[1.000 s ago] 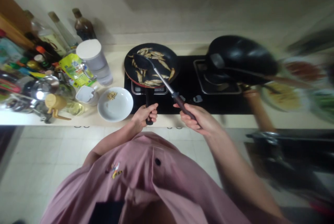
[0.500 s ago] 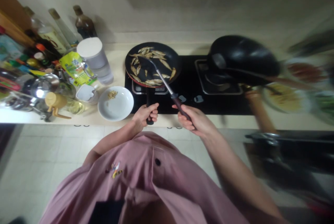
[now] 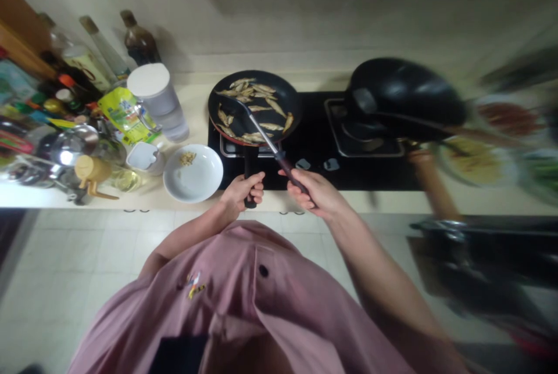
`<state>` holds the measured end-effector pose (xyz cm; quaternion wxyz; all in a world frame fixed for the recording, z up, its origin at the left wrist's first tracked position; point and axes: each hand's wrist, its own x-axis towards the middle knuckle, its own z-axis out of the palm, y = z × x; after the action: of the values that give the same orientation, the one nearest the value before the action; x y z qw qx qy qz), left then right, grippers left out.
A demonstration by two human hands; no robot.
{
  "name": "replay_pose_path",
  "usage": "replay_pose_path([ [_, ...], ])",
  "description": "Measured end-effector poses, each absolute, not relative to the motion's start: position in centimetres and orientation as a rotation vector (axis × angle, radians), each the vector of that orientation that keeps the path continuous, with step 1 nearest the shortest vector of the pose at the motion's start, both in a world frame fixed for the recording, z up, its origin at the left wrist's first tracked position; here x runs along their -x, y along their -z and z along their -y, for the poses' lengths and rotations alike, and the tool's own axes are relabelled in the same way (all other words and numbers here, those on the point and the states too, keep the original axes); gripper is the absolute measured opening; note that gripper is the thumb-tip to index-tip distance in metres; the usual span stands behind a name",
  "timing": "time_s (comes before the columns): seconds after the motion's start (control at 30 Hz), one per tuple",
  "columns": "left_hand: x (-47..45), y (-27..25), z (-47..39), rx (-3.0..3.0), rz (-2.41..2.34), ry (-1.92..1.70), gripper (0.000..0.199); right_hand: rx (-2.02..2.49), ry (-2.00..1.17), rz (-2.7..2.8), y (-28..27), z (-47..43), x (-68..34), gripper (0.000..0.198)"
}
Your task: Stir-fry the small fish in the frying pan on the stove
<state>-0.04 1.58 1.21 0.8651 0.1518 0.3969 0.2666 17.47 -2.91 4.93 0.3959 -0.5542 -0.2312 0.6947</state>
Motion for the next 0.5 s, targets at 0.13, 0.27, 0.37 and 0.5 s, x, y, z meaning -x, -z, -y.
replay_pose_path([
  [0.13, 0.1, -1.3, -1.4, -0.311, -0.804, -0.564, 0.041, 1.444, -1.669, 0.559, -5.9, 4.2, -19.0, 0.042],
  [0.27, 0.2, -1.1, -1.4, -0.296, -0.773, -0.562, 0.041, 1.373, -1.603, 0.511, -7.0, 5.3, -20.8, 0.037],
  [0.37, 0.2, -1.1, -1.5, -0.294, -0.771, -0.552, 0.042, 1.393, -1.57, 0.467, -6.5, 5.2, -21.9, 0.031],
  [0.5, 0.1, -1.1, -1.5, -0.299, -0.779, -0.555, 0.042, 1.359, -1.603, 0.379, -5.0, 4.7, -22.6, 0.028],
])
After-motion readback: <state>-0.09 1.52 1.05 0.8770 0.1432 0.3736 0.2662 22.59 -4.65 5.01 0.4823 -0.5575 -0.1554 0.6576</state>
